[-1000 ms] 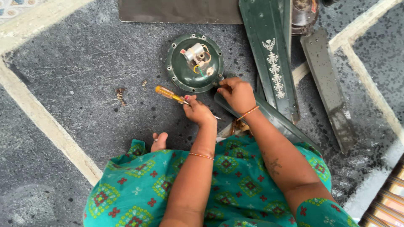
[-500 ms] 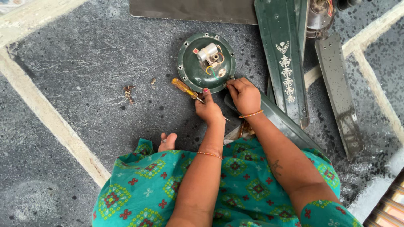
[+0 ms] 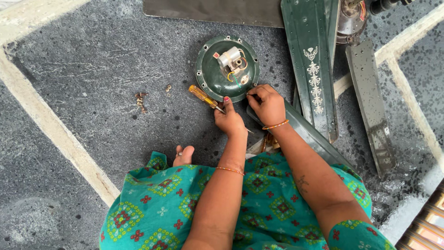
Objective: The person wipes a ceiling fan blade with a cloth, then attaches it to the fan motor housing using a screwdriver and screws. The person repeats the process for a second blade, securing it to the housing.
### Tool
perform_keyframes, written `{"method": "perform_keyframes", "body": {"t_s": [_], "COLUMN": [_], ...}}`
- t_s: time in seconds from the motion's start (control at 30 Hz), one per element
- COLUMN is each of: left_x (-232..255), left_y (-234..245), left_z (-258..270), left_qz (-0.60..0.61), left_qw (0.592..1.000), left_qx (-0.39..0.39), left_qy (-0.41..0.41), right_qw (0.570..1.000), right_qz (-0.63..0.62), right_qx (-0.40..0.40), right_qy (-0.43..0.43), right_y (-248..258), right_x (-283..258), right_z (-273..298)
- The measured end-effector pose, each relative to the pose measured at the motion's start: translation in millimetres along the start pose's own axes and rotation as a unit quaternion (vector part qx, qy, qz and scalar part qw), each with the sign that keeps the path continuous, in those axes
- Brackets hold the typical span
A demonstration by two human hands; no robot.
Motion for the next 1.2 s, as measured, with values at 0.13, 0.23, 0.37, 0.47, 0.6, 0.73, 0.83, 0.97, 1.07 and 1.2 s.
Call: {"method": "perform_keyframes", "body": {"t_s": [0.13, 0.23, 0.37, 0.47, 0.6, 0.73, 0.83, 0.97, 1.07, 1.2], "left_x": [6, 3, 4, 3, 5, 0, -1, -5, -6, -3], "left_y": [-3, -1, -2, 0, -3, 1, -2, 0, 1, -1], "left_z": [-1, 0, 0, 0, -1, -2, -3, -3, -4, -4], "left_qz": [-0.013, -0.009, 0.0, -0.011, 0.006, -0.003, 0.024, 0.023, 0.009, 0.012], "left_qw": [1.0, 1.0, 1.0, 1.0, 1.0, 1.0, 1.0, 1.0, 1.0, 0.999], "left_qx": [-0.005, 0.001, 0.0, 0.006, -0.002, 0.005, -0.004, 0.002, 0.004, -0.005], "left_qy": [-0.026, -0.016, -0.019, -0.013, -0.023, -0.006, -0.016, -0.003, -0.01, -0.033], "right_qw": [1.0, 1.0, 0.999, 0.999, 0.999, 0.998, 0.999, 0.998, 0.998, 0.997], "right_qz": [-0.014, -0.002, 0.013, 0.028, 0.048, 0.018, 0.025, 0.048, 0.067, 0.067], "right_qx": [-0.005, -0.005, -0.009, 0.0, -0.009, -0.047, -0.033, -0.024, -0.02, -0.025], "right_qy": [-0.024, -0.027, -0.04, -0.015, -0.015, -0.039, -0.018, -0.017, -0.008, -0.025], "right_y": [-1, -4, -7, -4, 2, 1, 1, -6, -6, -1], "right_x": [5, 6, 8, 1, -5, 0, 1, 6, 3, -1], "right_z": [-2, -1, -4, -5, -7, -7, -7, -5, -5, -7]}}
Point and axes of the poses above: each hand's wrist, its own z-axis away from the middle knuckle, its own y-axis out of the back of the hand, x = y × z, the point moved 8 cm from there along -z, towards the middle knuckle, and after that the axes turned 3 degrees about -x, right-handed, at the moved point
